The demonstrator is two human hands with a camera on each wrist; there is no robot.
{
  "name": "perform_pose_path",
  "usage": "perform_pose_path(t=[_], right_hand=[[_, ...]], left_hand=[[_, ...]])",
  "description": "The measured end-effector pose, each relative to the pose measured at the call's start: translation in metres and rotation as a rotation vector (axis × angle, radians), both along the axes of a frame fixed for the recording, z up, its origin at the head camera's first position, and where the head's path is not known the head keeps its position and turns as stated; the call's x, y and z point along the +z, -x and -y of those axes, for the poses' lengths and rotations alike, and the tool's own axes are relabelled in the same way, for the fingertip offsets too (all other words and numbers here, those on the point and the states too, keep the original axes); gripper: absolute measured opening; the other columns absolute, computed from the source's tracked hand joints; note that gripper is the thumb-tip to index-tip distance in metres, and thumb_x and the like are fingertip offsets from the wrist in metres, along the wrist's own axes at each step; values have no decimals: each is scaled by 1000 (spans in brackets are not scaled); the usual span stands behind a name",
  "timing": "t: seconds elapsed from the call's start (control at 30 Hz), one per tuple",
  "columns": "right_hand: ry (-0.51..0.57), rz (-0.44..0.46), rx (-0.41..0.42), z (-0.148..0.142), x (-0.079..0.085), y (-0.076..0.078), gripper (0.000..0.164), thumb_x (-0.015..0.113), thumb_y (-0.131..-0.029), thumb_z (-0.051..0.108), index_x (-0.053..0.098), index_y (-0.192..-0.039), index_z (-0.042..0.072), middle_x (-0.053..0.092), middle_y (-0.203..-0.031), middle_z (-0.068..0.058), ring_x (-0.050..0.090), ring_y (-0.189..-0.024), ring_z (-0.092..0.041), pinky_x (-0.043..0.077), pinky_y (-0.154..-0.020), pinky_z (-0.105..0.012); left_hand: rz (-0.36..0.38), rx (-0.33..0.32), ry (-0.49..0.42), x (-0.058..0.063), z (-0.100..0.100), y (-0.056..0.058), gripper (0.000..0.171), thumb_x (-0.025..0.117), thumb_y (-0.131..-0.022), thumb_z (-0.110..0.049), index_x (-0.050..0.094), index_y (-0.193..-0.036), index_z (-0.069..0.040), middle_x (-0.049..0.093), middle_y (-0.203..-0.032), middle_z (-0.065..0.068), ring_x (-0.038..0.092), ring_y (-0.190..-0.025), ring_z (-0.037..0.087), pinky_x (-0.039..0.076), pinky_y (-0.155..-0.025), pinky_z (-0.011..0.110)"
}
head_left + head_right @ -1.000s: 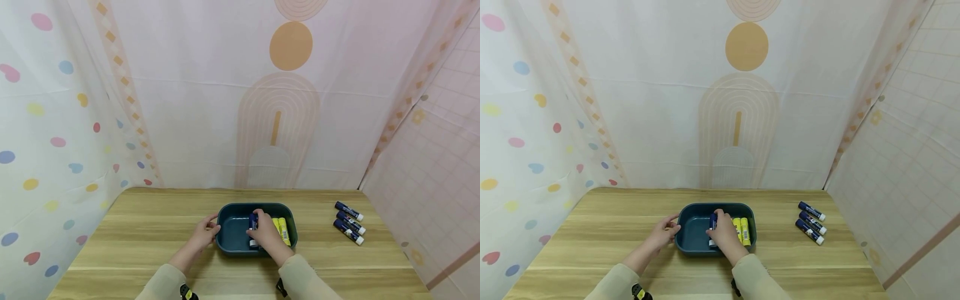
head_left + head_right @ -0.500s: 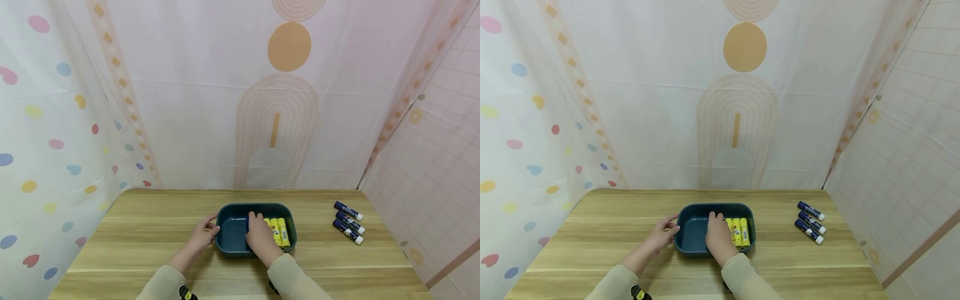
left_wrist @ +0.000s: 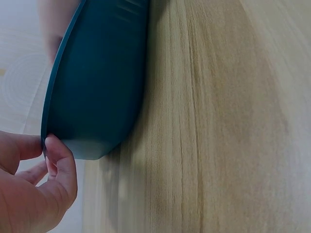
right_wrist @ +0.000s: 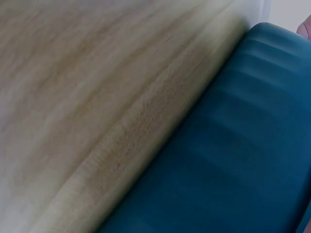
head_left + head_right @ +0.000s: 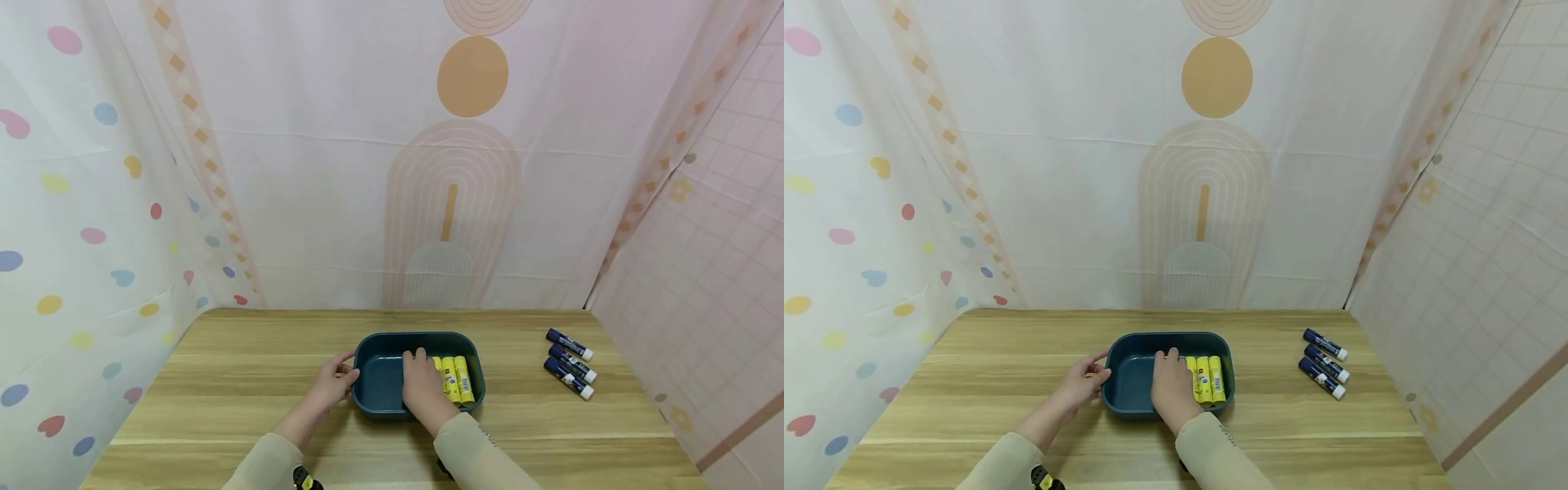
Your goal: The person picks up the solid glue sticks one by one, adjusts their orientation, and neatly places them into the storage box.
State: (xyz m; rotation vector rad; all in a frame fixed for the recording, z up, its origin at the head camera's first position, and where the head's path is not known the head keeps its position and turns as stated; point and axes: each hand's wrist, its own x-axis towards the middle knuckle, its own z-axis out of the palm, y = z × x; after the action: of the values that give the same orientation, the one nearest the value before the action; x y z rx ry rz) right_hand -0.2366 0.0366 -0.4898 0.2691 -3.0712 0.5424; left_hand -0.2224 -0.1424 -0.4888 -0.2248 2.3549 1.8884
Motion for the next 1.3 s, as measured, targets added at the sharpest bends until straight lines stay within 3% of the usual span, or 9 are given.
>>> perform_pose_path(t=[0.17,0.4,0.6,0.73,1.03,1.3], right_hand=[[45,-32,33,-9,10,-1,47,75,-81,19,55,-122,6,51,-119,-16,55,-99,-30,50,-83,-46],[121,-109,40,-35,29,2,39,74,-83,22,59,-117,12,55,-113,-11,55,-96,-26,51,-75,-40],[241,-151,54,-68,41,4,40,71,-85,22,58,-121,14,55,-119,-9,56,-105,-26,51,-85,-41],[325,-188,109,-93,44,4,42,69,-87,20,56,-126,12,54,-121,-9,54,-112,-26,48,-93,-43],[360,-223,190,-152,36,4,50,67,-88,18,49,-135,15,45,-138,-15,44,-126,-38,40,-99,-57],[232,-307,206,-208,17,3,55,66,-89,20,45,-139,12,46,-138,-17,43,-126,-40,37,-99,-59]], left_hand=[[-3,-2,-3,0,0,0,44,52,-95,-2,45,-139,-5,47,-100,13,47,-72,16,47,-61,29],[-8,-9,3,1,0,0,44,52,-95,-2,45,-139,-5,47,-99,13,48,-71,16,46,-61,29],[3,-7,-20,1,1,-1,44,51,-96,-2,44,-139,-5,46,-99,12,47,-70,16,46,-61,28],[-2,-9,-15,0,2,-1,44,51,-96,-2,44,-139,-5,46,-99,12,48,-70,16,46,-61,28],[4,-2,-10,0,2,-1,44,52,-96,-3,45,-139,-6,47,-100,12,48,-71,16,46,-62,29],[12,-8,-7,-1,1,0,44,52,-96,-4,45,-139,-7,47,-102,12,49,-74,17,47,-63,28]])
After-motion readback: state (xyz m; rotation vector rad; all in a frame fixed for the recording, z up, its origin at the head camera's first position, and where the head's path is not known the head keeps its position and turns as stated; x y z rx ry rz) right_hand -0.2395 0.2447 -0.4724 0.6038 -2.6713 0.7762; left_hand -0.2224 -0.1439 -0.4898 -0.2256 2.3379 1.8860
